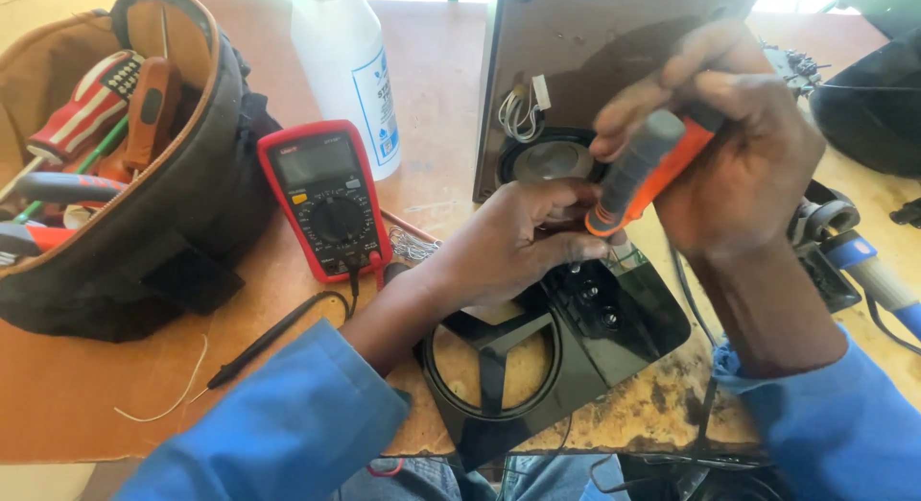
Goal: The person is repairing a speaker, which involves using pliers to cut wires, inspecting a circuit board, and using a multimeter to test electrical connections.
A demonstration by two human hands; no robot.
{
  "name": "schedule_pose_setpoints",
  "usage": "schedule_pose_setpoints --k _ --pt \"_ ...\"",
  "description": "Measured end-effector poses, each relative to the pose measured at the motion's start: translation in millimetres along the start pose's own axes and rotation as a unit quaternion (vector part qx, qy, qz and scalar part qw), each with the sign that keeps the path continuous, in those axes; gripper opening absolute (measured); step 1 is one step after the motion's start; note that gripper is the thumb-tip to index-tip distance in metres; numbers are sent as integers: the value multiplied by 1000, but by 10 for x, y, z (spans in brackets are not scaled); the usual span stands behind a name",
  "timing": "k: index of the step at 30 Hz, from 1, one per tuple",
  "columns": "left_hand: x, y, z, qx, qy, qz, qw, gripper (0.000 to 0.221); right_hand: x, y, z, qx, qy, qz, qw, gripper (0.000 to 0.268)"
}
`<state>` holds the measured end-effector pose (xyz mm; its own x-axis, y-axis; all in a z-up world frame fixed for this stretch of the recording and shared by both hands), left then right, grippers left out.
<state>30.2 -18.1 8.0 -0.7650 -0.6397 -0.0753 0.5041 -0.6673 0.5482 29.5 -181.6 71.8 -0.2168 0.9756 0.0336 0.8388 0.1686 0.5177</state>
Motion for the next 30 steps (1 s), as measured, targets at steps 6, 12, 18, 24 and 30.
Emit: schedule_pose_setpoints --k 6,12,18,24,30 --pt "1 7 -51 17 53 53 997 41 432 -260 -162 -6 -165 85 983 58" --pt "-7 13 86 -24 103 139 985 52 510 -242 -255 140 -2 100 985 68" --pt "9 -4 167 20 237 61 969 50 302 -194 -162 123 102 47 986 40" --pt "28 -22 111 53 169 15 984 32 88 -174 -206 123 100 5 987 36" --pt "-6 9 8 -3 219 -6 976 38 -259 -189 -202 84 56 66 993 43"
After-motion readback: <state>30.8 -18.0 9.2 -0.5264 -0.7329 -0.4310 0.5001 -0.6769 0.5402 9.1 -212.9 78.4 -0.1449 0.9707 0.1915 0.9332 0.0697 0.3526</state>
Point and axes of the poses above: each hand's wrist, its own y-axis towards the middle knuckle, its own x-axis out of the palm, z = x × y, the point moved 3 cm from there along y, towards the middle knuckle, and after that the axes turned 9 degrees about x, right-handed, at the moved point
